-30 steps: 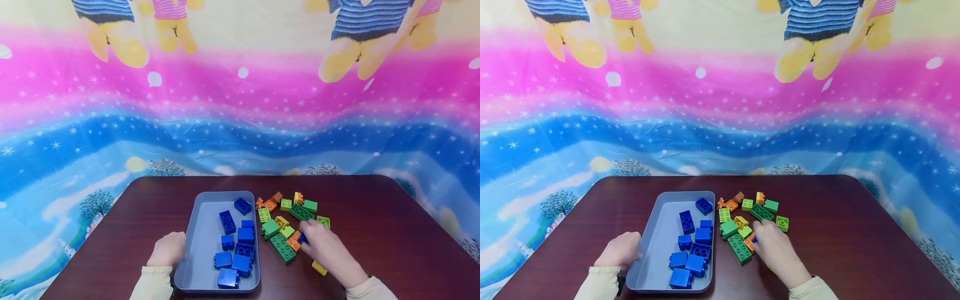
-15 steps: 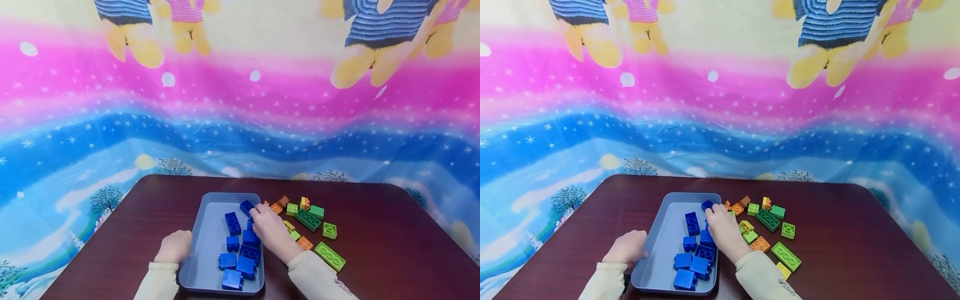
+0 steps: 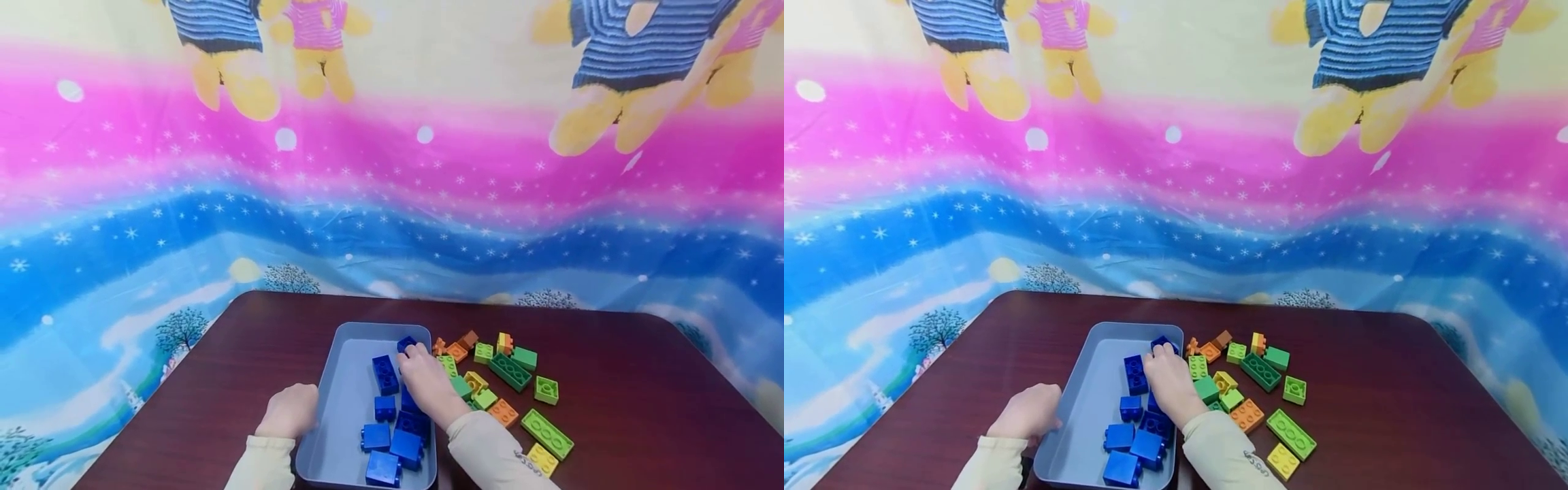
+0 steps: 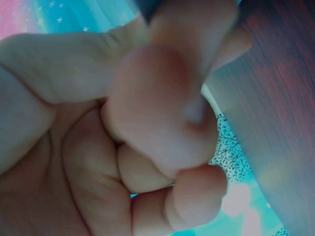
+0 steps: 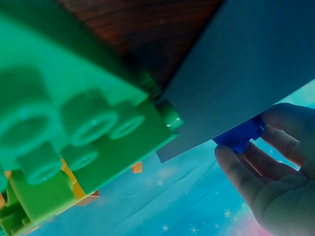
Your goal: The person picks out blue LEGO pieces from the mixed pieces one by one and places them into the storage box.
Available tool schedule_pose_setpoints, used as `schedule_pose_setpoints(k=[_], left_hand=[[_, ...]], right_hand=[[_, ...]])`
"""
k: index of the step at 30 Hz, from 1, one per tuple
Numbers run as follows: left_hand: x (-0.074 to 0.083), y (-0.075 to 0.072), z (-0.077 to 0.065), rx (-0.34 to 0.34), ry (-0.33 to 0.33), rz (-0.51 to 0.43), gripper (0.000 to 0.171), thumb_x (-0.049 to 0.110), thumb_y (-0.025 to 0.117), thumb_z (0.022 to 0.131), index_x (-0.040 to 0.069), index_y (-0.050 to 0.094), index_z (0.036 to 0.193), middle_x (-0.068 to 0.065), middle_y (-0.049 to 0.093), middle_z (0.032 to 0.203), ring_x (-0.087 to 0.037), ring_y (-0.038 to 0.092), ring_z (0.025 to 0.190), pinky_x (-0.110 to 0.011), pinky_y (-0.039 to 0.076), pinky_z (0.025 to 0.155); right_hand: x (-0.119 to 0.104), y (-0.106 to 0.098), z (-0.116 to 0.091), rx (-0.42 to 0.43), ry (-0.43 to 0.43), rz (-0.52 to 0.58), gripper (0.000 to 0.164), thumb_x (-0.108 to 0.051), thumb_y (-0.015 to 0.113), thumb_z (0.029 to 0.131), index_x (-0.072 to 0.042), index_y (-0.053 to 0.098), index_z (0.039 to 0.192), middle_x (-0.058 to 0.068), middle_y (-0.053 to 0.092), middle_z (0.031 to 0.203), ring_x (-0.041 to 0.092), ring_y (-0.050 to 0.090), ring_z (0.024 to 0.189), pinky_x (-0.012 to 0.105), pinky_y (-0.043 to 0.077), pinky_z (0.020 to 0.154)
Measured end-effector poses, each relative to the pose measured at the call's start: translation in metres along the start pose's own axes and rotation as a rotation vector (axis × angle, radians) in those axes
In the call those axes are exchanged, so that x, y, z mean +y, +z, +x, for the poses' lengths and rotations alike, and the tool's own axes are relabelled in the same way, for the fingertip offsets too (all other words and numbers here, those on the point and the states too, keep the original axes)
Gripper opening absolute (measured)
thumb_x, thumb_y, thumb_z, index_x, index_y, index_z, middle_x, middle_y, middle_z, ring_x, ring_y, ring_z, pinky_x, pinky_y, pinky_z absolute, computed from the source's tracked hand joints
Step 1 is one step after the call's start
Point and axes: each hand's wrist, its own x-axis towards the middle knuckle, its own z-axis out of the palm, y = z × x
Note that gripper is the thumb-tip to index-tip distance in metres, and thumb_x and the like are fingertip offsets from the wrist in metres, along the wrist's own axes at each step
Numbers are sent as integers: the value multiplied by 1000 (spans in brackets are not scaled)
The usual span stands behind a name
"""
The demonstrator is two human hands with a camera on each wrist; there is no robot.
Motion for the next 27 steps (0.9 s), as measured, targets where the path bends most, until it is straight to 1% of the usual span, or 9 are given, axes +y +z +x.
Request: schedule_pose_setpoints(k=[2,7,12,16,19,21,22,24,27], left_hand=[[0,-1,0,-2,-1,3,22,3,73,63,5,51,61,-4,50,54,-16,47,49,-38,43,46],[0,0,0,-6,-2,-6,22,4,74,63,4,52,62,-3,50,53,-16,46,49,-37,42,45],[1,0,2,-5,1,-3,22,5,75,63,4,53,62,-3,49,53,-15,46,48,-36,42,45],[2,0,3,13,12,-5,22,4,74,63,4,53,62,-4,50,54,-16,47,49,-37,43,45],[2,1,3,15,20,-7,22,4,74,62,4,52,62,-4,51,54,-17,48,49,-38,43,46],[1,1,3,10,18,-8,22,4,74,62,4,52,62,-4,51,55,-17,49,49,-38,43,46],[1,1,3,8,16,-10,22,4,74,62,4,52,62,-5,51,55,-17,49,49,-39,43,46],[0,1,3,0,9,-10,22,4,74,62,4,53,62,-5,51,55,-17,48,49,-39,43,46],[0,0,3,-8,-9,-7,20,5,73,63,4,53,62,-5,52,55,-17,48,49,-39,43,46]], right_hand=[[1,1,1,-11,-16,-4,17,-5,70,74,-3,64,89,8,58,84,19,51,77,26,48,63],[-3,-1,1,-120,-55,-48,17,-2,67,77,-4,66,94,7,61,87,18,52,78,26,48,69],[-3,2,2,-208,-77,-68,22,-3,65,79,-5,65,101,8,62,99,20,54,86,27,47,74],[-2,1,1,-298,-81,-19,27,-5,59,84,-6,62,111,12,54,119,25,51,104,31,44,84],[-3,1,-2,-365,-66,66,33,-6,53,89,-8,56,121,13,46,129,28,43,117,37,38,90],[-2,0,-4,-386,-64,107,35,-7,49,90,-9,52,126,12,43,132,28,38,122,40,35,94],[-2,-1,-6,-383,-69,122,36,-7,49,91,-10,51,126,12,43,133,28,37,123,41,34,94],[1,-3,-8,-343,-97,129,35,-9,50,91,-9,52,125,12,44,132,28,37,122,41,34,94],[7,-11,-12,-225,-133,127,30,-13,58,86,-6,58,115,11,53,120,25,47,113,37,39,90]])
